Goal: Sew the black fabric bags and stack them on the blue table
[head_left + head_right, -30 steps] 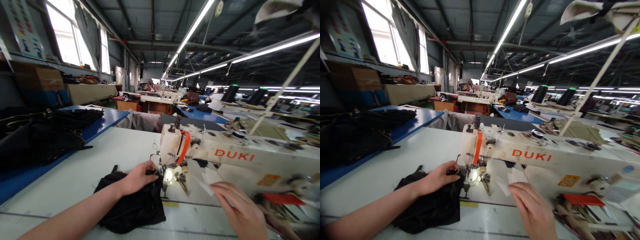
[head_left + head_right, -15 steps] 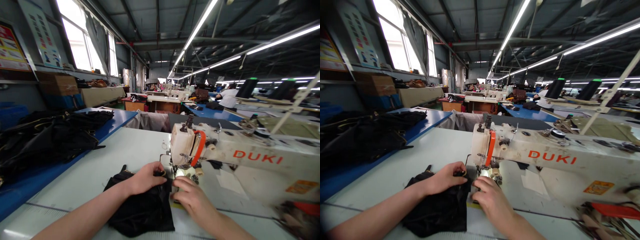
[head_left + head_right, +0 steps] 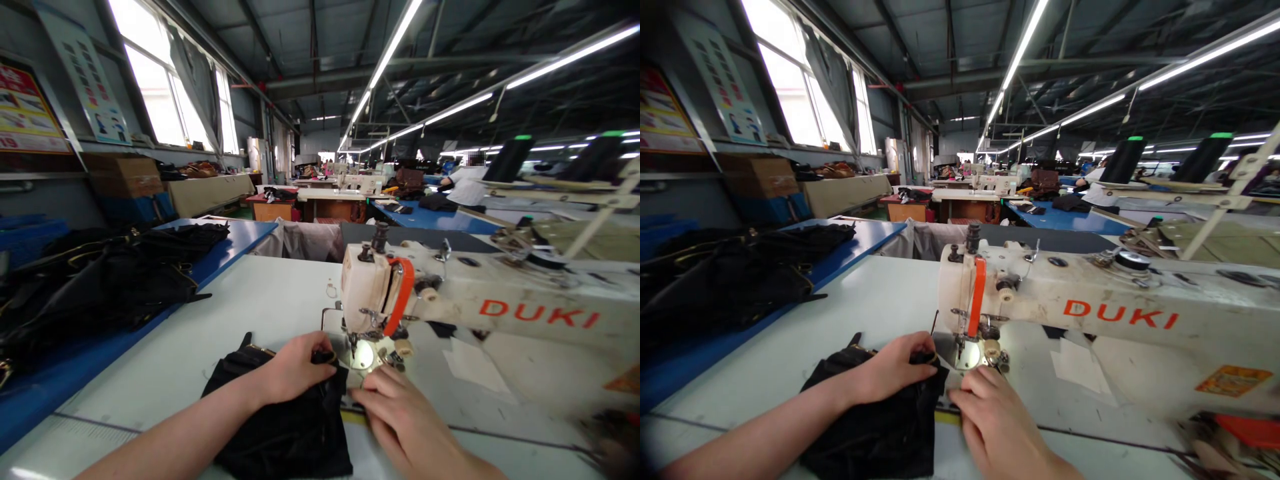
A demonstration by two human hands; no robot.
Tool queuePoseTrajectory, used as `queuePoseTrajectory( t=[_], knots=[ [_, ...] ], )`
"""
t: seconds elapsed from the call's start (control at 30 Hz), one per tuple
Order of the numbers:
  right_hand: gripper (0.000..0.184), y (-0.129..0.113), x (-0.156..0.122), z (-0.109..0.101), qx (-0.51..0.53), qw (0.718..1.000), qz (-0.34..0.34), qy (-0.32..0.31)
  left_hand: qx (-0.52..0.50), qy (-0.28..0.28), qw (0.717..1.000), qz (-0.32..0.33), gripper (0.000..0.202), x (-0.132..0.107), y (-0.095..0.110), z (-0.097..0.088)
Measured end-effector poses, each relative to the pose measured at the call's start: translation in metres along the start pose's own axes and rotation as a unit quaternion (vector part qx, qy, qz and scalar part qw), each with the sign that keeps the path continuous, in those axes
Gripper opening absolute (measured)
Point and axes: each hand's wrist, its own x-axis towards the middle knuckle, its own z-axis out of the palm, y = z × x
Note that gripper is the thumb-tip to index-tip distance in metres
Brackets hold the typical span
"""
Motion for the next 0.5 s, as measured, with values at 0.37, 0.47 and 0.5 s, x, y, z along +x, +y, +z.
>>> queuePoseTrajectory(
  t=[0.37,0.47,0.5],
  knots=[
    [0.038,0.008,0.003,-0.016,0.014,0.996,-0.039,-0.075,0.073,-0.068,0.995,0.025,0.017,0.006,0.021,-0.001],
    [0.039,0.012,0.001,-0.014,0.016,0.996,-0.037,-0.074,0.084,-0.059,0.995,0.011,0.019,0.007,0.02,0.004],
    [0.039,0.013,0.001,-0.012,0.014,0.997,-0.037,-0.07,0.085,-0.056,0.995,0.007,0.02,0.007,0.019,0.005]
  ],
)
